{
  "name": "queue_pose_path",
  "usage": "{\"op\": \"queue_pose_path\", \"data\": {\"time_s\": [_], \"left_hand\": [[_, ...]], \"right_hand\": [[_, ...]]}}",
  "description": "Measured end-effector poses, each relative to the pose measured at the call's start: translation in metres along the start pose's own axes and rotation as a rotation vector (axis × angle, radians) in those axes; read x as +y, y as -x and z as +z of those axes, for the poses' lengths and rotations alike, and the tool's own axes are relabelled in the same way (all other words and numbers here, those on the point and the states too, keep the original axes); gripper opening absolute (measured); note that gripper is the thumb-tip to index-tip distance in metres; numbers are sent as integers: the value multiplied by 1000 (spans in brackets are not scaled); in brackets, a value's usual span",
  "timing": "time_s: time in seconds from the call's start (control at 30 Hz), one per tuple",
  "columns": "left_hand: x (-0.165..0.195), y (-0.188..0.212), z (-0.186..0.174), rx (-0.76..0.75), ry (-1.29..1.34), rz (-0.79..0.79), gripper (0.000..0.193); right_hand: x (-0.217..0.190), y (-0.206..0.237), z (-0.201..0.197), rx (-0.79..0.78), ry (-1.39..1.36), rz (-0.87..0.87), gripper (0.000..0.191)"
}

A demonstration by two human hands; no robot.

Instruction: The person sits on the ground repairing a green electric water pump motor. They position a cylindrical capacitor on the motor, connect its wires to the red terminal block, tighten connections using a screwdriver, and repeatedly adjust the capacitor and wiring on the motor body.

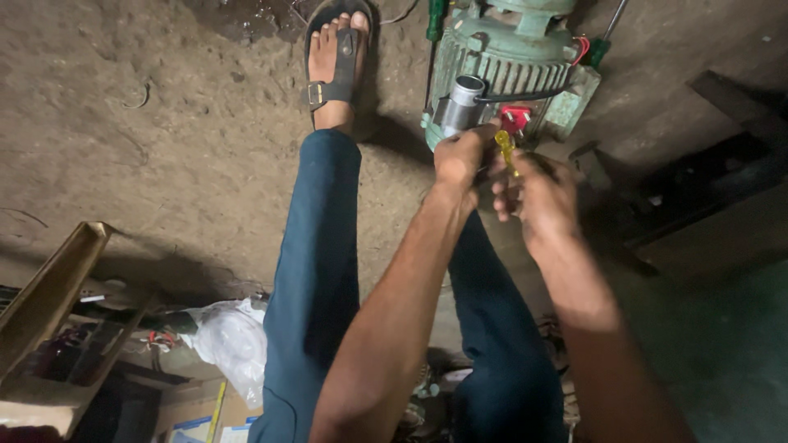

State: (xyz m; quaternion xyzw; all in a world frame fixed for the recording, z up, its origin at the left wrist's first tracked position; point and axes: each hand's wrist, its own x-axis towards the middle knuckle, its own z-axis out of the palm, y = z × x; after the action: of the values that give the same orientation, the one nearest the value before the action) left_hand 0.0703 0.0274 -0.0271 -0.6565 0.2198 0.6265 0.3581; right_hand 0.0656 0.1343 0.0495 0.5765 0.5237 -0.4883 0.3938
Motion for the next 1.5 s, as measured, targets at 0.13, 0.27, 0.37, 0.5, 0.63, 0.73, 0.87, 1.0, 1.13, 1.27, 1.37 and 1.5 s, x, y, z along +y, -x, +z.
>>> {"op": "queue_pose_path", "data": {"time_s": [0.13, 0.27, 0.37, 0.5, 0.63, 0.73, 0.87, 1.0, 1.13, 1.27, 1.37, 1.5], "left_hand": [[-2, 0, 3, 36, 8, 44, 22], [-1, 0, 2, 3, 52, -16, 22], [-1, -6, 2, 17, 54, -75, 22], [-10, -20, -1, -45, 142, -161, 21], [-21, -31, -9, -318, 248, -114, 16], [-17, -36, -8, -378, 276, -128, 16], [-10, -28, -1, -201, 295, -226, 12], [-9, -22, 4, -163, 213, -123, 11], [-15, -26, 0, -199, 198, -136, 12], [-20, -36, -5, -392, 185, -97, 19], [-19, -44, -5, -374, 198, -64, 20], [-15, -40, -2, -327, 211, -109, 17]], "right_hand": [[0, -2, -3, -18, -143, 136, 30], [0, -1, 1, -25, -263, 132, 31], [-5, 2, 9, 38, -237, 103, 24], [-17, 6, 19, 179, 224, -244, 14], [-33, 21, 17, 184, 992, -830, 15], [-40, 29, 21, 216, 1228, -1070, 30], [-36, 35, 26, 225, 891, -1090, 32], [-27, 28, 31, 305, 517, -368, 28], [-25, 30, 24, 309, 973, -937, 24], [-38, 36, 14, 186, 1229, -997, 31], [-48, 36, 14, 153, 1086, -1051, 29], [-44, 42, 19, 235, 836, -674, 22]]}}
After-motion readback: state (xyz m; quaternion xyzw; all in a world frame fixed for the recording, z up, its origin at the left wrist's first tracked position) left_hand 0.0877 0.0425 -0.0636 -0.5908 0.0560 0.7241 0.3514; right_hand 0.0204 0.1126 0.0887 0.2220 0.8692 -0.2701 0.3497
